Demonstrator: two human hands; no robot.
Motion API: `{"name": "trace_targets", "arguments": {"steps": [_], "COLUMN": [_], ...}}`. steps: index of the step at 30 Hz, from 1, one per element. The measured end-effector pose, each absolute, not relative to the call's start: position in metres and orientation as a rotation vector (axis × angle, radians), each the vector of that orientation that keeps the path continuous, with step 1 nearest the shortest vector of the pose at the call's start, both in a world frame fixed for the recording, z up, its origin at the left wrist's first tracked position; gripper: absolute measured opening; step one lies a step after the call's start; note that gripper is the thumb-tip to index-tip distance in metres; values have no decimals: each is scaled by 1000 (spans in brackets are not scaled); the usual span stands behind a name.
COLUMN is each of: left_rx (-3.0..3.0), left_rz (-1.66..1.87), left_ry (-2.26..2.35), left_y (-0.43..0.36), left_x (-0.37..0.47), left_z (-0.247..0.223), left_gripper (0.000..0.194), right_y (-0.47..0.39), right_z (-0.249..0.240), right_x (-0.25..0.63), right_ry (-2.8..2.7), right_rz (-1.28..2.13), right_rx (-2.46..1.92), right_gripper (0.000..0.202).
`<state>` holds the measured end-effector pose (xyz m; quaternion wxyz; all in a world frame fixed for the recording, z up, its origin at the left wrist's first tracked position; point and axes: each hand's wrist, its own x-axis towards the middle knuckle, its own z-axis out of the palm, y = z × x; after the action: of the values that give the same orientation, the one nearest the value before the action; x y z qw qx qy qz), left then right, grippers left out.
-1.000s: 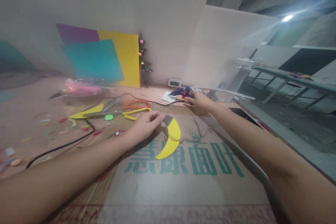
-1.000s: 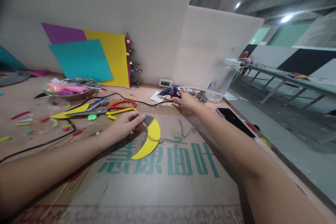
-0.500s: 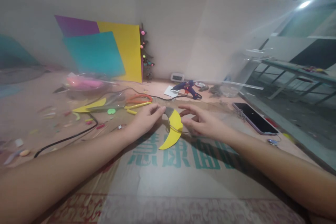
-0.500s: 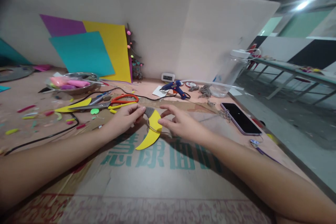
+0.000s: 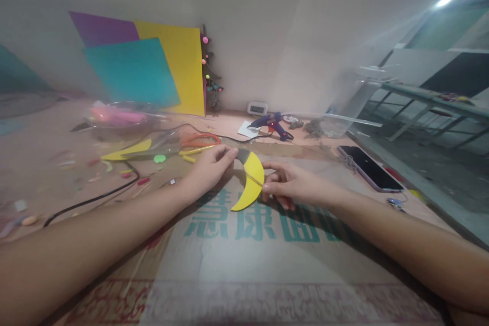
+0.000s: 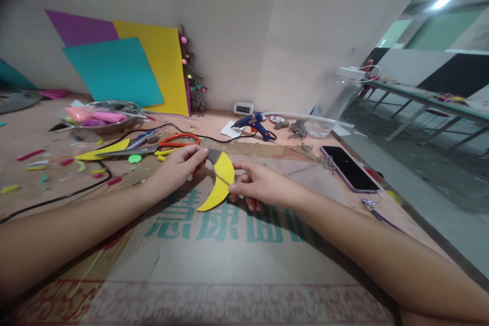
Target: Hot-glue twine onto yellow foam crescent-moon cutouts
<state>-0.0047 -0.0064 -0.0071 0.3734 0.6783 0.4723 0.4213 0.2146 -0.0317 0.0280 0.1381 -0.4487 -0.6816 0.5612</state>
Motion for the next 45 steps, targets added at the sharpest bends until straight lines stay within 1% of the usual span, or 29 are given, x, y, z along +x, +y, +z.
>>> {"name": "trace_targets", "arguments": {"steps": [1,3,6,7,9,12,15,19,27,45], "left_rx": [1742,1757,1789,1799,1814,1858,1942,2028,2030,2069], "left_rz": [1079,1065,1023,1008,989,968,938,883,851,758], "left_ry": [1206,1205,1198,1199,1212,1230,1224,1193,1163,1073], "left_y": [-6,-6,-6,-6,-6,-8,-9,-11,-11,-11], "left_x": [-5,-5,-5,-5,-4,-4,-3,-3,-2,-3], "left_z": [-8,-9,-11,-11,-10,-8,-6,-5,-3,-2], "left_gripper": [35,35,36,36,37,36,36,38,37,36], "right_y": [-30,-26,-19,-18,-19,-25,-29,-26,-19,-17], "right_z": [27,27,27,26,25,22,21,17,5,1], "right_x": [215,216,221,223,224,222,218,217,219,219], "right_ry": [-2000,-2090,-2220,-2250,-2283,-2306,-2299,-2188,-2112,-2120], "right_rz": [1585,1399,965,817,583,422,367,323,436,425], "right_rx": [-1315,-1358,-1385,-1379,-1342,-1218,-1125,-1154,-1245,-1230], "right_gripper": [54,45,24,20,19,18,19,21,17,16]}}
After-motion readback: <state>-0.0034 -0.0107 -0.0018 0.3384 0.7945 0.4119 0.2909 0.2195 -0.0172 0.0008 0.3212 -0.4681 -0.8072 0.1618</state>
